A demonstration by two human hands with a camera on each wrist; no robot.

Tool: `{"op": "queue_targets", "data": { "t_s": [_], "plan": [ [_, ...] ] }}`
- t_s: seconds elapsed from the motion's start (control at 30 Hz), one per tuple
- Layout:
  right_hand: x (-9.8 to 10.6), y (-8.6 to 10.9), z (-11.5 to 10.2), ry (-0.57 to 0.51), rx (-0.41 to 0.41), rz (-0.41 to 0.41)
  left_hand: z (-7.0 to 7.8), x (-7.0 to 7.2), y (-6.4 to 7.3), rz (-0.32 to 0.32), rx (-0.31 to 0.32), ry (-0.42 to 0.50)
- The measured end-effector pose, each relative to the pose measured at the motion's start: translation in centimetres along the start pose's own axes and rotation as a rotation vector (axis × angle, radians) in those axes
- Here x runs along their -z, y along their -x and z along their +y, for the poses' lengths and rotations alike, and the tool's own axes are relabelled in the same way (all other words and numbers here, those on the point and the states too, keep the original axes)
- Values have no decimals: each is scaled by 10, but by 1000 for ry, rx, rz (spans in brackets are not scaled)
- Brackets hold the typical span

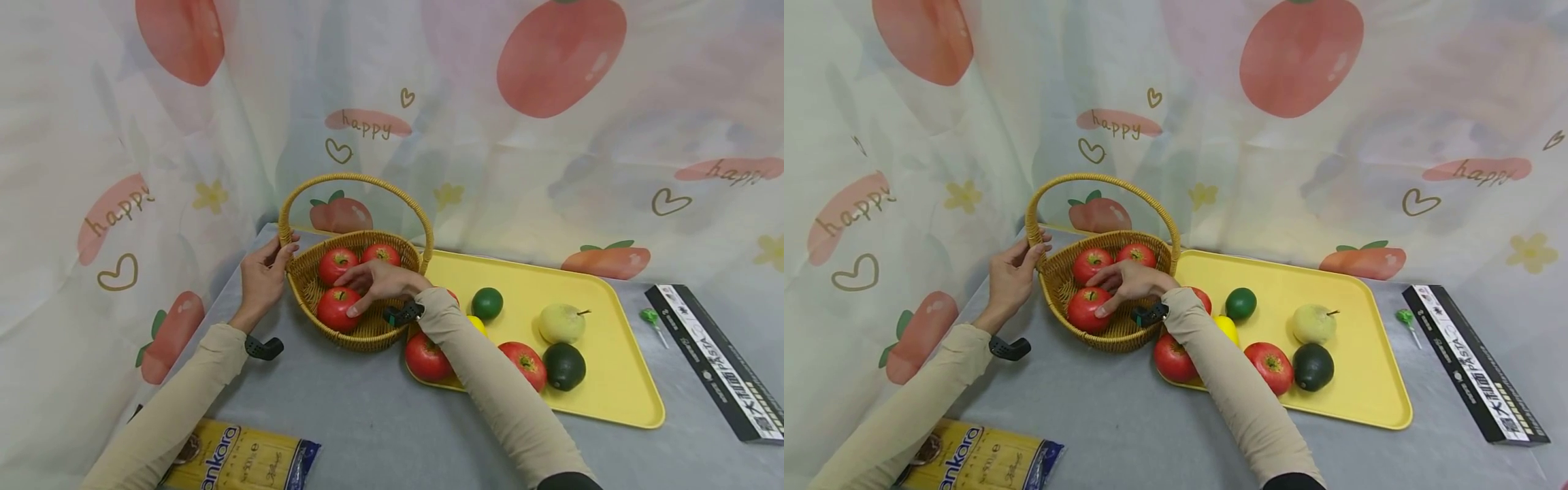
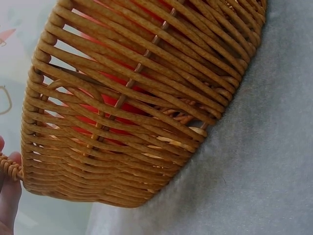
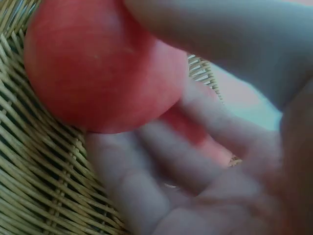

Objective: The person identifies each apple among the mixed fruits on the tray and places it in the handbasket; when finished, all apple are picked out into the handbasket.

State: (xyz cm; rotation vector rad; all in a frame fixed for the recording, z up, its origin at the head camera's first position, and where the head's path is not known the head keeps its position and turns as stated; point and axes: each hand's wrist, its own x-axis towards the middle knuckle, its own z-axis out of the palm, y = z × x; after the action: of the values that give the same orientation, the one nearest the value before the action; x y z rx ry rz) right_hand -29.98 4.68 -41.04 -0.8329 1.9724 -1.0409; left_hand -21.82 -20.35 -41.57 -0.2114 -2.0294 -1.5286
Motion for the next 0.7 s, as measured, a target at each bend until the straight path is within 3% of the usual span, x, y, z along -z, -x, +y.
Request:
{"op": "queue_targets", "data": {
  "t_s": [0.17,0.7],
  "plan": [
    [-1,2,0,37,-20,-2,0,0,0,3,4,13],
    [-7,4,-11,208,41,20,-8,-1,1,11,3,-7]
  ]
}}
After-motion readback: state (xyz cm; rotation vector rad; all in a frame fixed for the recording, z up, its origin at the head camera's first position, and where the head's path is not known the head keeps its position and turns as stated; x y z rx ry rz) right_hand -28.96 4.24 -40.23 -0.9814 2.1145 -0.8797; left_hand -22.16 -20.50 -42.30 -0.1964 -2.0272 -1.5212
